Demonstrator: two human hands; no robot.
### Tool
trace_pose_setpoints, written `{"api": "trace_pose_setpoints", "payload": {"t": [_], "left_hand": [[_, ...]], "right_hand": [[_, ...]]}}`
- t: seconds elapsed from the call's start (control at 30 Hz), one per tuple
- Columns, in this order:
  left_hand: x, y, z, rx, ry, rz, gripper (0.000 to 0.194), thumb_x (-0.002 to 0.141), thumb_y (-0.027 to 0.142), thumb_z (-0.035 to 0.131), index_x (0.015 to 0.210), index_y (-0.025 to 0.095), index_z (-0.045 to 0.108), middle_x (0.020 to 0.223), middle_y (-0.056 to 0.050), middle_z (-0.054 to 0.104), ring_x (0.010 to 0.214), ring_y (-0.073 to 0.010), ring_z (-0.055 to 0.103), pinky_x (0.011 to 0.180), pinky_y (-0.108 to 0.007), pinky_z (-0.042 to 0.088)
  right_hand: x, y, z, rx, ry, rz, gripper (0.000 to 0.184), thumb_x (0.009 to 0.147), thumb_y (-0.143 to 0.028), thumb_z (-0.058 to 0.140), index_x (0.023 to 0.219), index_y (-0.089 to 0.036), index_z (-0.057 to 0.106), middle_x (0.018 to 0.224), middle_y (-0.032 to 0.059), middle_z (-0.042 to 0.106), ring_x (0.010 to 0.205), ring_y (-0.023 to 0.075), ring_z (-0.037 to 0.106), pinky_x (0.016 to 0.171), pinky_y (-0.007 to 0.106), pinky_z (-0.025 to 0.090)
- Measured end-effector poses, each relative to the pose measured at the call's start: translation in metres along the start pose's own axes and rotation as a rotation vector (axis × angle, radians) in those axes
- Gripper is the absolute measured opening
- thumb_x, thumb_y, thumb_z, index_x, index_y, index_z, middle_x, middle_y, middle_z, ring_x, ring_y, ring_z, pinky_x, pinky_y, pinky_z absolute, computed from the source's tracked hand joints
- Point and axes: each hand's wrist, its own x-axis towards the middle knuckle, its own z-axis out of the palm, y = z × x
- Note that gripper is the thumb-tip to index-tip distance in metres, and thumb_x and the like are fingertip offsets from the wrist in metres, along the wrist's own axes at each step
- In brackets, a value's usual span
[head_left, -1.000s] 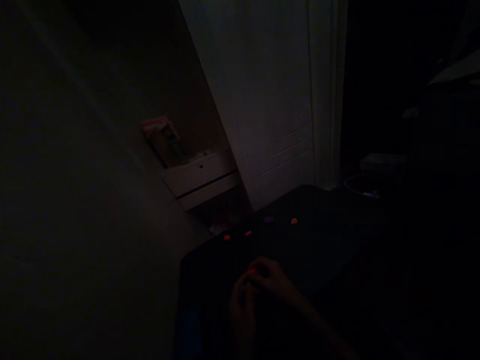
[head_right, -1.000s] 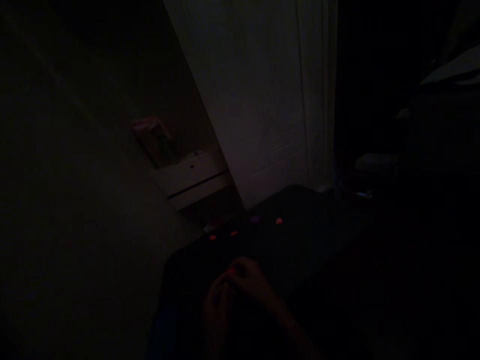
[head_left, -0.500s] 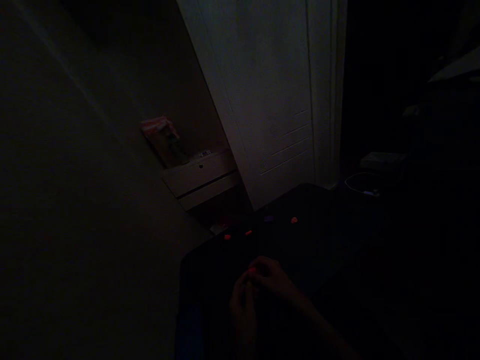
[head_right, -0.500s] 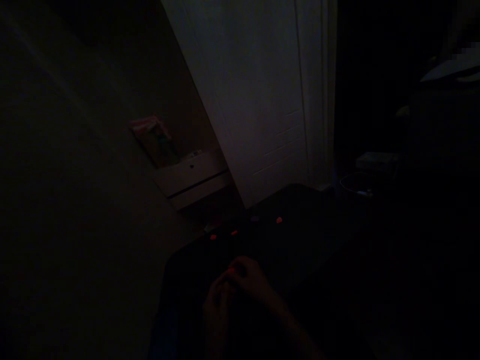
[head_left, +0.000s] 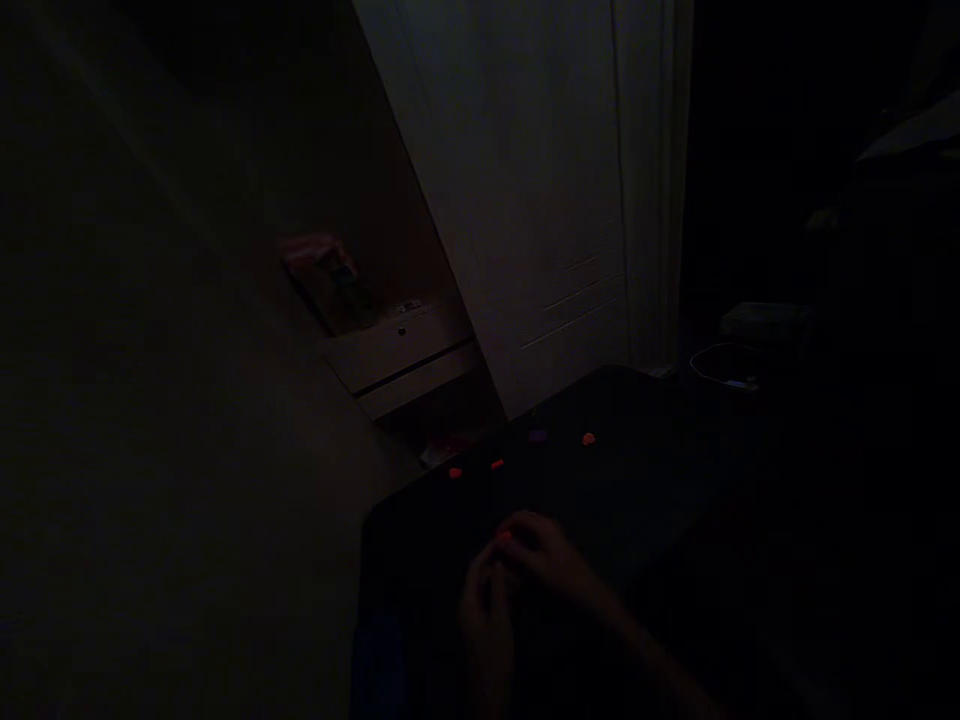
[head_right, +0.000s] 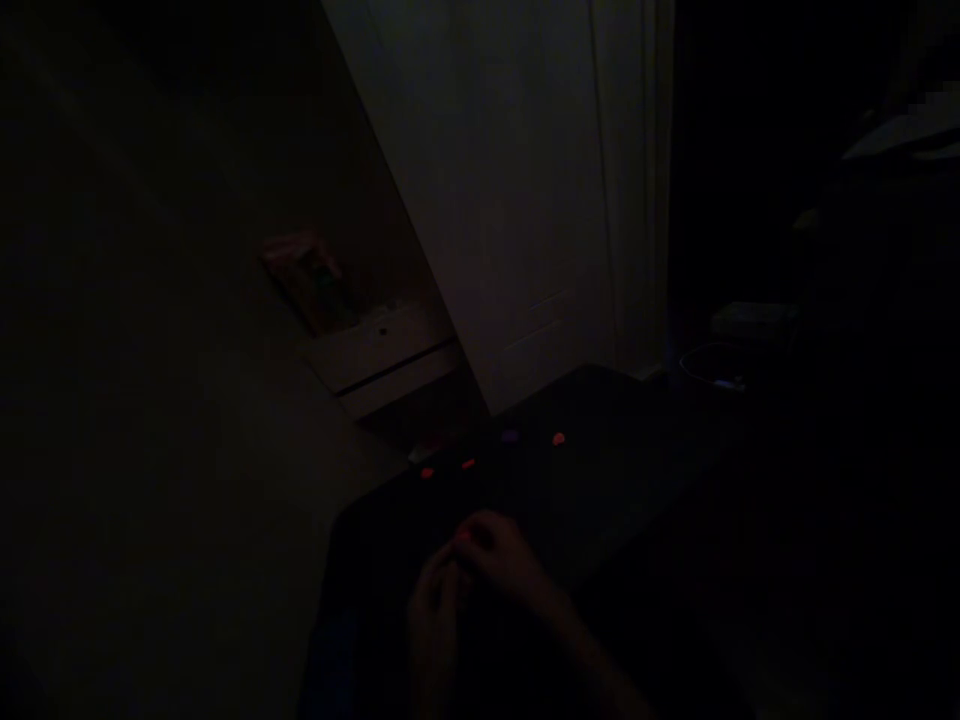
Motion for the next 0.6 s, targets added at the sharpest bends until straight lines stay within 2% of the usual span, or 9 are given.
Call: {"api": "trace_pose_setpoints", "payload": {"t": [0.1, 0.6], "left_hand": [[-0.0003, 0.0005, 0.0003, 0.012, 0.012, -0.002, 0.064, 0.077, 0.067, 0.065, 0.109, 0.013, 0.074, 0.085, -0.012, 0.074, 0.074, -0.0241, 0.069, 0.069, -0.034, 0.054], [0.0004, -0.0013, 0.0000, 0.010, -0.007, -0.016, 0.070, 0.076, 0.072, 0.064, 0.109, 0.011, 0.072, 0.084, -0.012, 0.073, 0.073, -0.0235, 0.068, 0.068, -0.033, 0.053]], "right_hand": [[0.0007, -0.0009, 0.0000, -0.004, -0.008, -0.008, 0.022, 0.090, -0.038, 0.064, 0.093, -0.018, 0.073, 0.091, 0.0055, 0.073, 0.086, 0.0203, 0.067, 0.075, 0.029, 0.051], [0.0023, 0.0047, -0.0004, -0.009, -0.014, -0.015, 0.019, 0.089, -0.034, 0.065, 0.094, -0.017, 0.073, 0.092, 0.0056, 0.074, 0.087, 0.0208, 0.068, 0.077, 0.030, 0.050]]}}
